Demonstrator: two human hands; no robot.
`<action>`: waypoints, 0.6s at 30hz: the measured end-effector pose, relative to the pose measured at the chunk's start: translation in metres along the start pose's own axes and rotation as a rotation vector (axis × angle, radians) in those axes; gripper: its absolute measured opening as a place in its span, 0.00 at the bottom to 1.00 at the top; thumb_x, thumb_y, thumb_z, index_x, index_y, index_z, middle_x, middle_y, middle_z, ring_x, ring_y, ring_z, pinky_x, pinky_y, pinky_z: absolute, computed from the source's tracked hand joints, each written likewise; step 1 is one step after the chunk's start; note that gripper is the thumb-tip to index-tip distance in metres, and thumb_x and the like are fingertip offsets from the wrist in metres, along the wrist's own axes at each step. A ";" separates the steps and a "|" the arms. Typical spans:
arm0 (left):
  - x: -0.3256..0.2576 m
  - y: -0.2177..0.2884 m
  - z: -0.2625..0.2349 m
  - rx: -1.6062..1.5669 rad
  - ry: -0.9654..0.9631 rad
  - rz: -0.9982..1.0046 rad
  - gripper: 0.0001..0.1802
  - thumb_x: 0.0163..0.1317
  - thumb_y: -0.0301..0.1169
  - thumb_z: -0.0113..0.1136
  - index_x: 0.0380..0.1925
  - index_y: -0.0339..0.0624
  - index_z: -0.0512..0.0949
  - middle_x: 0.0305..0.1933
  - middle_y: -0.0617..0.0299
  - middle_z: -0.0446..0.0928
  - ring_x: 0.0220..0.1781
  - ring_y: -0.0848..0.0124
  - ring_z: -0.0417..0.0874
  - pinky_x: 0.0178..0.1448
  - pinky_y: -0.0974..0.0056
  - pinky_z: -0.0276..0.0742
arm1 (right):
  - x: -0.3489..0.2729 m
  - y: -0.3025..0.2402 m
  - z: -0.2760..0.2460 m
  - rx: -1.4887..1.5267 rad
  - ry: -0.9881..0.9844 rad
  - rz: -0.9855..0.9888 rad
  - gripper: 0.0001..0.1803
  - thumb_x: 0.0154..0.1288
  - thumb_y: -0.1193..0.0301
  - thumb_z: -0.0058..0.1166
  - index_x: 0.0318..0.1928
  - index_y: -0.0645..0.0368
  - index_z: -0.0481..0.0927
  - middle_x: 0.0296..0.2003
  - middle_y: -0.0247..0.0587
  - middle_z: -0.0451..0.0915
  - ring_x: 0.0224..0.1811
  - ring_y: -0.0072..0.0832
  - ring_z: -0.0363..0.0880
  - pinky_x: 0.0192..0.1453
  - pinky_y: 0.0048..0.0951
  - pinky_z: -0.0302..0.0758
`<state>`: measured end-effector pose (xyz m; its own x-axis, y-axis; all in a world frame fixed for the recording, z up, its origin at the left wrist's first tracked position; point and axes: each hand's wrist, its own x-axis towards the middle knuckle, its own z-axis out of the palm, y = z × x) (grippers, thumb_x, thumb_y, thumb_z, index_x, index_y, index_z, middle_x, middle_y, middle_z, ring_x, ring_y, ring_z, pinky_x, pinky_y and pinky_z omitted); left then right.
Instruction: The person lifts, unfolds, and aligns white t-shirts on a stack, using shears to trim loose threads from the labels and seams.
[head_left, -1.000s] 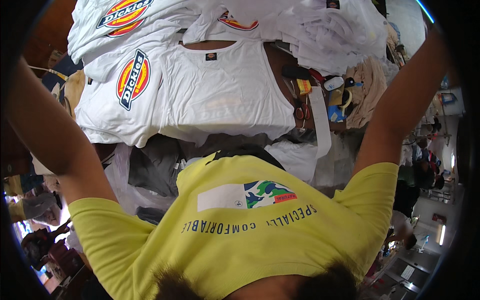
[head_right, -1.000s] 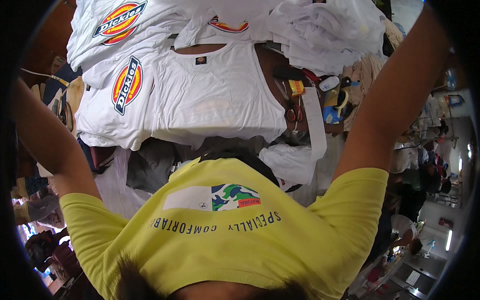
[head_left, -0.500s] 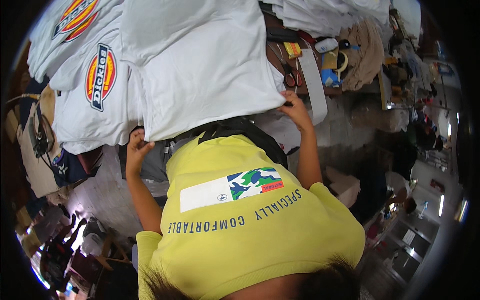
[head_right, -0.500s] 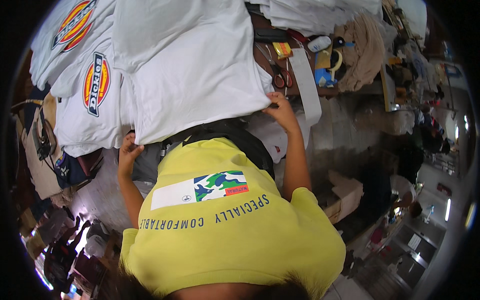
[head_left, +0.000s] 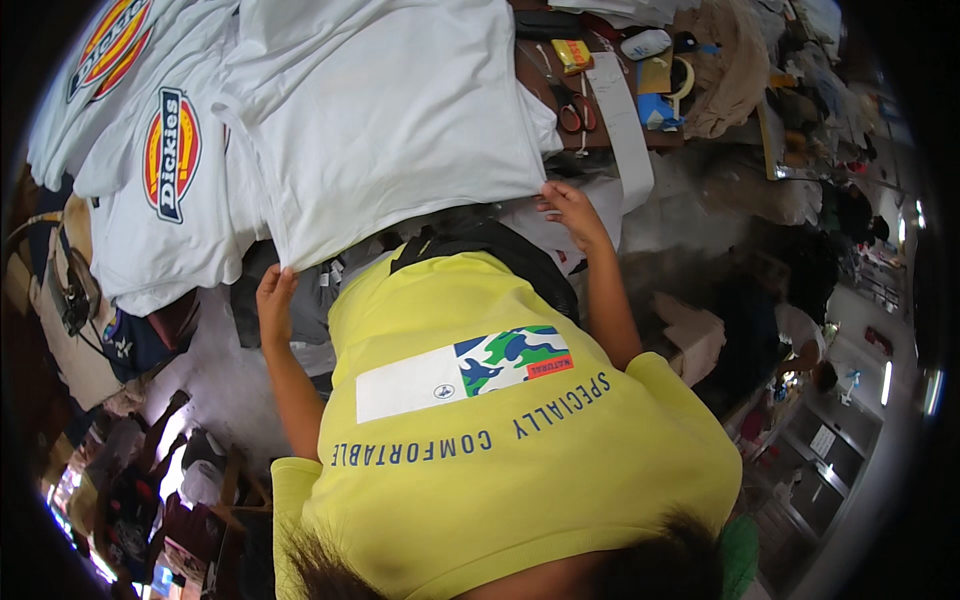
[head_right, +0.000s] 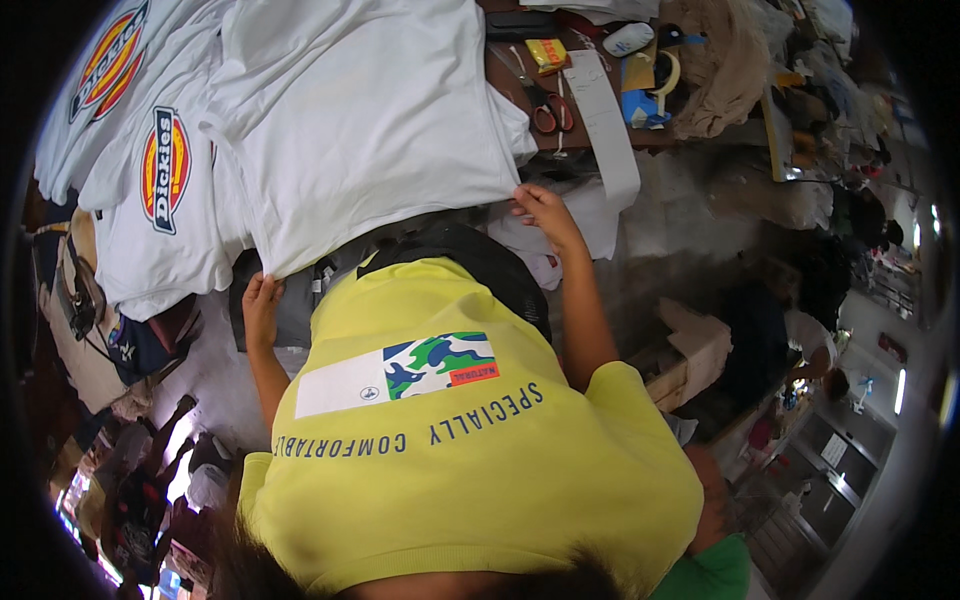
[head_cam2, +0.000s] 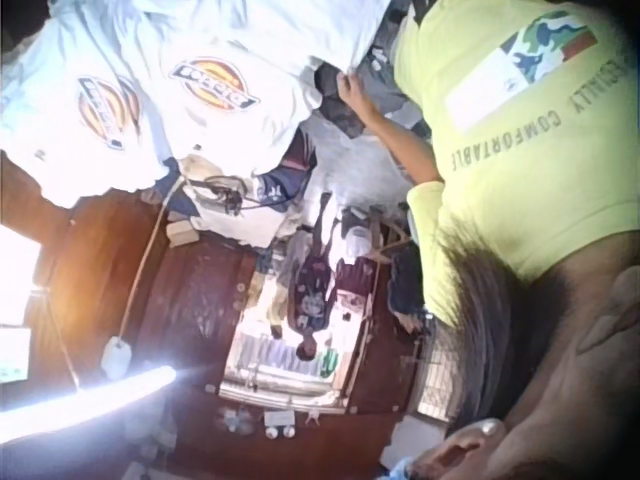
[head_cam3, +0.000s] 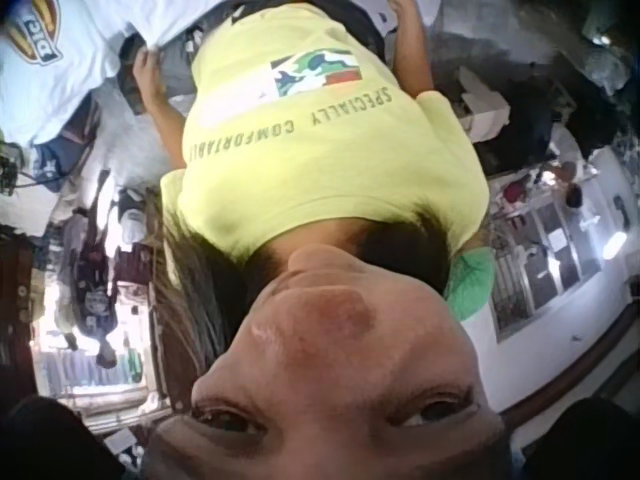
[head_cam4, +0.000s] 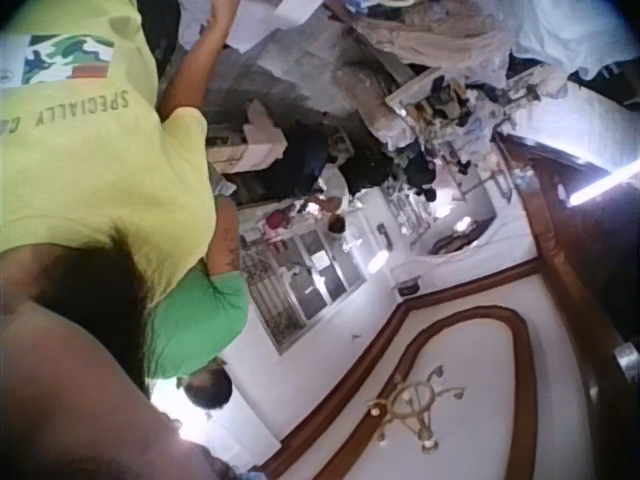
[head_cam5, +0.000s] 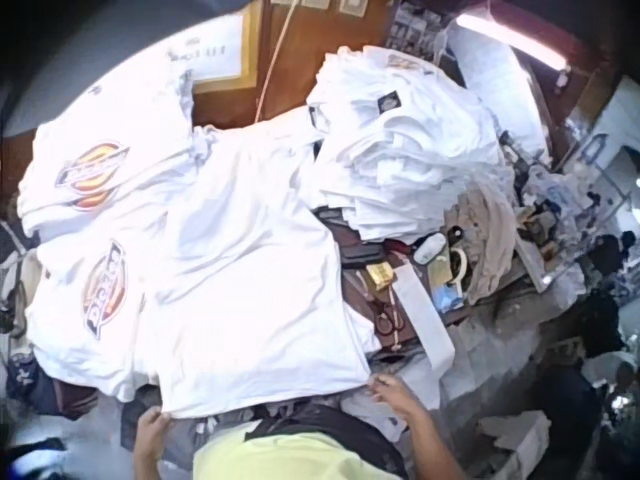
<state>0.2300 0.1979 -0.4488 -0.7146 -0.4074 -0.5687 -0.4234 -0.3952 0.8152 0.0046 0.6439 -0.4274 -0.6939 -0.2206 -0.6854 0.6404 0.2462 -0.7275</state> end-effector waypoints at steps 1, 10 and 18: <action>-0.001 0.000 0.002 -0.003 0.012 0.005 0.08 0.60 0.35 0.56 0.33 0.43 0.75 0.33 0.71 0.74 0.38 0.82 0.72 0.45 0.75 0.66 | 0.001 0.002 -0.001 0.018 -0.006 0.001 0.17 0.60 0.57 0.52 0.42 0.56 0.76 0.34 0.29 0.76 0.35 0.16 0.73 0.38 0.19 0.67; -0.009 0.002 0.009 -0.275 0.024 0.124 0.14 0.63 0.44 0.49 0.31 0.46 0.75 0.37 0.67 0.77 0.43 0.75 0.76 0.50 0.65 0.68 | 0.013 -0.005 -0.006 0.034 -0.017 0.086 0.23 0.58 0.48 0.51 0.41 0.54 0.74 0.33 0.31 0.75 0.36 0.22 0.74 0.38 0.23 0.67; -0.008 -0.012 0.007 -0.290 0.079 0.132 0.19 0.62 0.48 0.48 0.33 0.43 0.76 0.37 0.64 0.78 0.42 0.73 0.76 0.50 0.64 0.67 | 0.022 -0.012 -0.006 -0.076 -0.029 0.129 0.27 0.56 0.42 0.48 0.38 0.54 0.73 0.32 0.33 0.75 0.36 0.24 0.74 0.38 0.25 0.67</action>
<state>0.2368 0.2115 -0.4537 -0.7025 -0.5288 -0.4763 -0.1460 -0.5479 0.8237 -0.0205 0.6417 -0.4331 -0.5967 -0.2095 -0.7747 0.6963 0.3448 -0.6295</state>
